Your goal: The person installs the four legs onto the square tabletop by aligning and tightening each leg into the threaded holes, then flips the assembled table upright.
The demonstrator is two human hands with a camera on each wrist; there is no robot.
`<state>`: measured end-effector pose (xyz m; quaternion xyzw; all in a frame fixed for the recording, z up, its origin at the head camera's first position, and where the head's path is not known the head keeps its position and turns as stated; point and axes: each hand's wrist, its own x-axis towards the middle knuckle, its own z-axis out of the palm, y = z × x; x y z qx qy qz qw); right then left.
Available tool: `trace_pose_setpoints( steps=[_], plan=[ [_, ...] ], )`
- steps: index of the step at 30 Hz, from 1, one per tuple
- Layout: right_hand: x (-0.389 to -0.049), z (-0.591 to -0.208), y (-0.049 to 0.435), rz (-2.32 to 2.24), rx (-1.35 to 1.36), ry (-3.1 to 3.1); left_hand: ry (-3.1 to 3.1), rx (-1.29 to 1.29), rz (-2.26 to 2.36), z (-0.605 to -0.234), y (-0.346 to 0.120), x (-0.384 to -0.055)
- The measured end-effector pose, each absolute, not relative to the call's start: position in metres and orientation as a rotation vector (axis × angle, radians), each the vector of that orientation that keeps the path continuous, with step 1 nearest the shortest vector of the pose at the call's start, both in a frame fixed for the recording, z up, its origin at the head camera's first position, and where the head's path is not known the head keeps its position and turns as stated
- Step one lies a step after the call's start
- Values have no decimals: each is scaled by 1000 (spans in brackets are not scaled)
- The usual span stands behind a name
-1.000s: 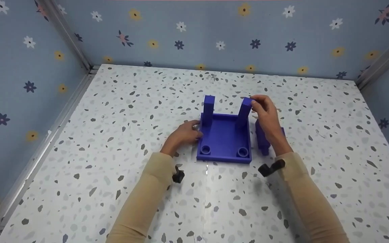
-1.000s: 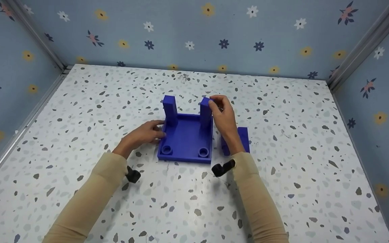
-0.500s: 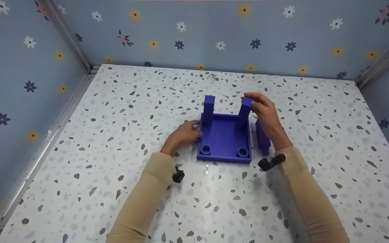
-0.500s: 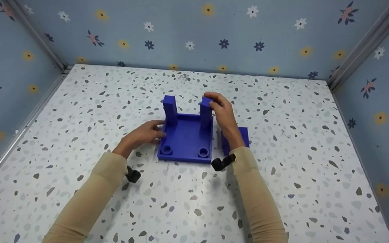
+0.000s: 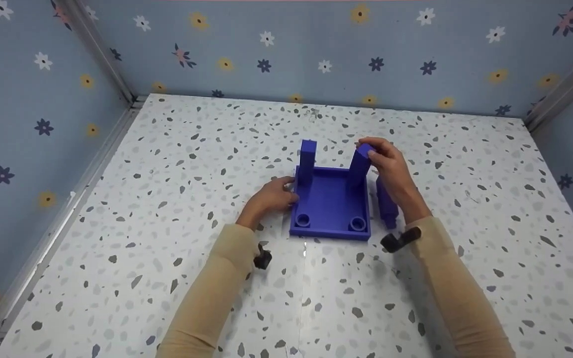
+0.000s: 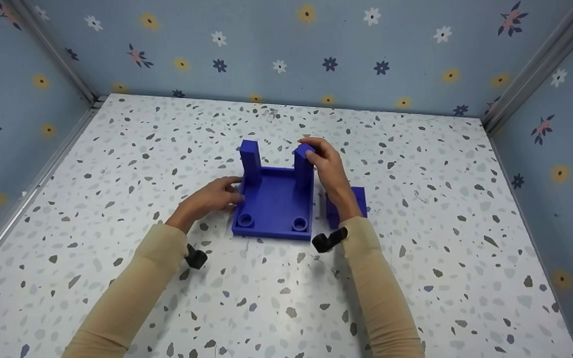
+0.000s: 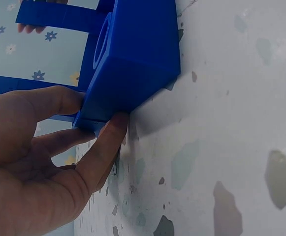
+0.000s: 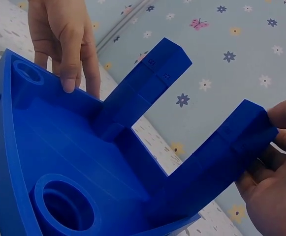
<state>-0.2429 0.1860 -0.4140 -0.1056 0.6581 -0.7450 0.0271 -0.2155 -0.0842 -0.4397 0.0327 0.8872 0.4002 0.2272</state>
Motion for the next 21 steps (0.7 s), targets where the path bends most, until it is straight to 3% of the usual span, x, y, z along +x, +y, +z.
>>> trace_pose_setpoints(
  steps=[21],
  plan=[
    [-238,-421,189,-2146,-255,2385,2435,59,1105,-439,-84,-214]
  ],
)
